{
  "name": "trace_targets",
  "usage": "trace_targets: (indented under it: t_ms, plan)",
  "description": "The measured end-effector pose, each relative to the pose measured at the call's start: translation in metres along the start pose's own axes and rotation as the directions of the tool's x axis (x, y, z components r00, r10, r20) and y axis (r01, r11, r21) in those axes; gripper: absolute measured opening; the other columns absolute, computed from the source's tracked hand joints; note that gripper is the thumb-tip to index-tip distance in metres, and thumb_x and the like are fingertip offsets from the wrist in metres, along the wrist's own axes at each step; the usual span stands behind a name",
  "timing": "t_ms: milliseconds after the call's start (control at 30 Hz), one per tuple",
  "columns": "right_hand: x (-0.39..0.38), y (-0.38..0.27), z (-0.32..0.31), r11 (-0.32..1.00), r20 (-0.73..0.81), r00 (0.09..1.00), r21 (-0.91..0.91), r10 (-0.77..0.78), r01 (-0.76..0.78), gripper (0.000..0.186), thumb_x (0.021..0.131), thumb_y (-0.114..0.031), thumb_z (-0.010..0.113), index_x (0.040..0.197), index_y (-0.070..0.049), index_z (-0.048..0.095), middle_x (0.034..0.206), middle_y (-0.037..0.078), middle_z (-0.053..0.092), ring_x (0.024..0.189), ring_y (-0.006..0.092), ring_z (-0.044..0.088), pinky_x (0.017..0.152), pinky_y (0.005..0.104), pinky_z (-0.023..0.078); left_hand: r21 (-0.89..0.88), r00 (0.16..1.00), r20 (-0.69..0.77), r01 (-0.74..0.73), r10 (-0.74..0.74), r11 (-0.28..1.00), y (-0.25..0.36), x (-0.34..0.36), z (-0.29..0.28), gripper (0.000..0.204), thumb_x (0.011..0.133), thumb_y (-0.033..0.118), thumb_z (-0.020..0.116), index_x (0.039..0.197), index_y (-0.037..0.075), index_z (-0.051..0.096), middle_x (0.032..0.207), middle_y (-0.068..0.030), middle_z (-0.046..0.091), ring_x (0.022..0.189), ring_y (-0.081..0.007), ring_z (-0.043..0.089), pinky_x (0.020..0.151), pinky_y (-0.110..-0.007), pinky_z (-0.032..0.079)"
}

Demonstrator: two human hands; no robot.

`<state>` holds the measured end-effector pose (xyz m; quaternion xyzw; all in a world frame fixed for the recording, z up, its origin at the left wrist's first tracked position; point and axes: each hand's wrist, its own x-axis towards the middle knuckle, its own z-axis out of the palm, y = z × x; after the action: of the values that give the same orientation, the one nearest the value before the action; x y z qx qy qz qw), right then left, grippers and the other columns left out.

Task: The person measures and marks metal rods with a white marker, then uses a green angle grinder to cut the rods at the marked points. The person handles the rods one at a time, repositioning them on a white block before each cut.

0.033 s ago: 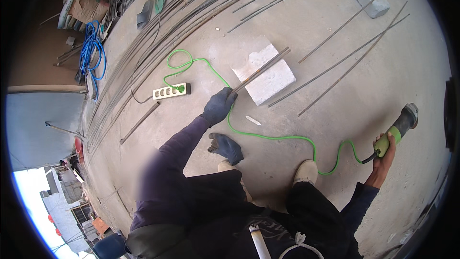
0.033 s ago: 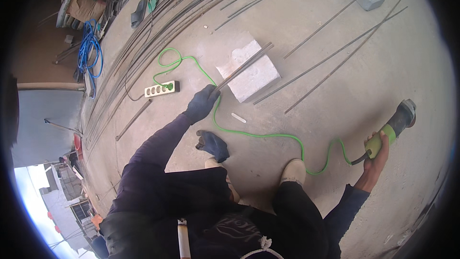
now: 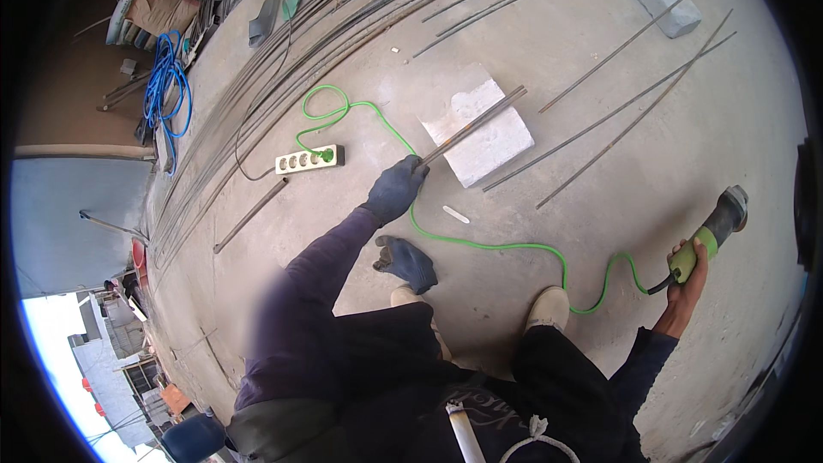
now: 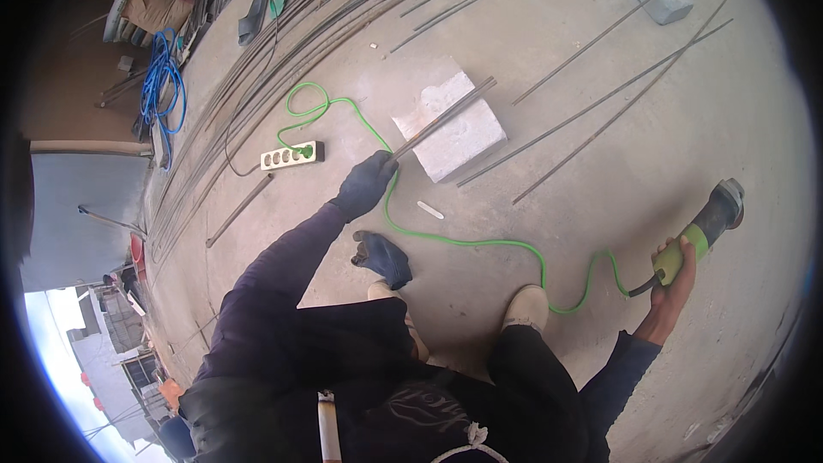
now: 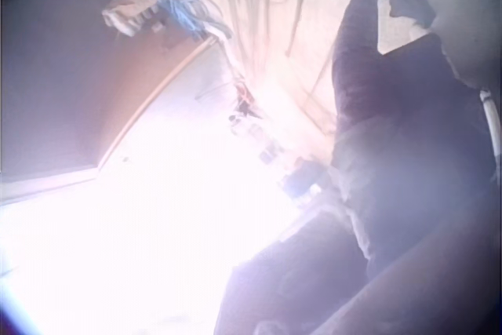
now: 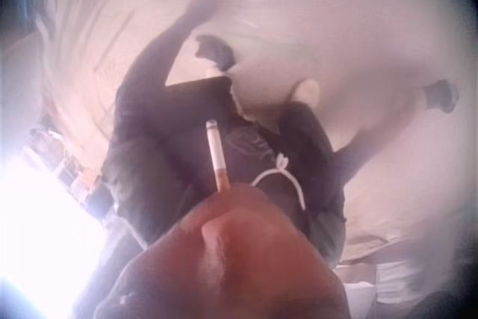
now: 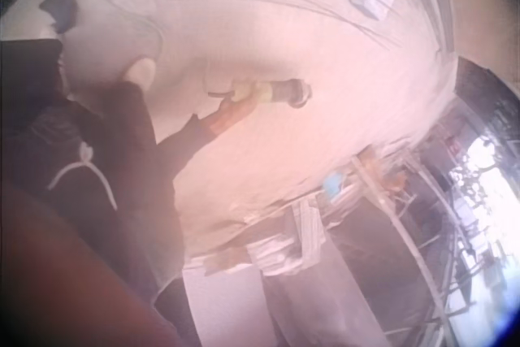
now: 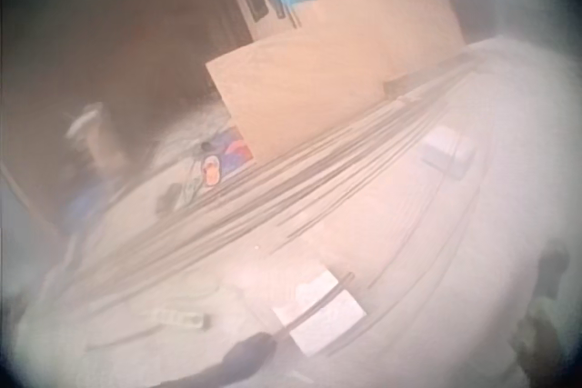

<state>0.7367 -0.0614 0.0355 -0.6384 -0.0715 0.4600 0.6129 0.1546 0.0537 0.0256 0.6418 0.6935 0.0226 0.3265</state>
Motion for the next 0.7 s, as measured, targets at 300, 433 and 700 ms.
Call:
trace_targets:
  t_ms: [300,433,700]
  plan:
    - [-0.019,-0.004,0.012,1.000,-0.019,1.000,0.001,0.001,-0.001,0.038,0.093,-0.025,0.069,0.119,-0.002,0.056,0.097,0.012,0.064,0.081,0.0196,0.066,0.070,0.0331,0.055,0.230,0.992,-0.029,0.128,-0.125,0.965,-0.097,-0.100,-0.004,0.033,0.104,0.038,0.050,0.111,0.007,0.059,0.106,-0.0232,0.069,0.089,-0.0457,0.068,0.079,-0.056,0.053]
    - [-0.012,-0.003,-0.004,1.000,-0.008,1.000,-0.009,-0.012,0.012,0.037,0.093,-0.025,0.069,0.119,-0.002,0.056,0.096,0.012,0.064,0.081,0.0198,0.066,0.070,0.0330,0.055,0.306,0.974,-0.026,0.222,-0.225,0.926,-0.166,-0.142,0.003,0.031,0.103,0.037,0.051,0.111,0.007,0.060,0.105,-0.0229,0.069,0.094,-0.0449,0.068,0.082,-0.056,0.052]
    - [-0.009,0.000,0.001,1.000,0.042,0.999,-0.007,-0.025,0.025,0.035,0.092,-0.024,0.069,0.116,-0.002,0.056,0.095,0.011,0.064,0.079,0.0197,0.065,0.069,0.0336,0.055,0.686,0.896,0.000,0.323,-0.443,0.652,-0.264,-0.139,-0.017,0.031,0.097,0.031,0.058,0.115,0.006,0.064,0.112,-0.0186,0.069,0.103,-0.0386,0.068,0.088,-0.049,0.054]
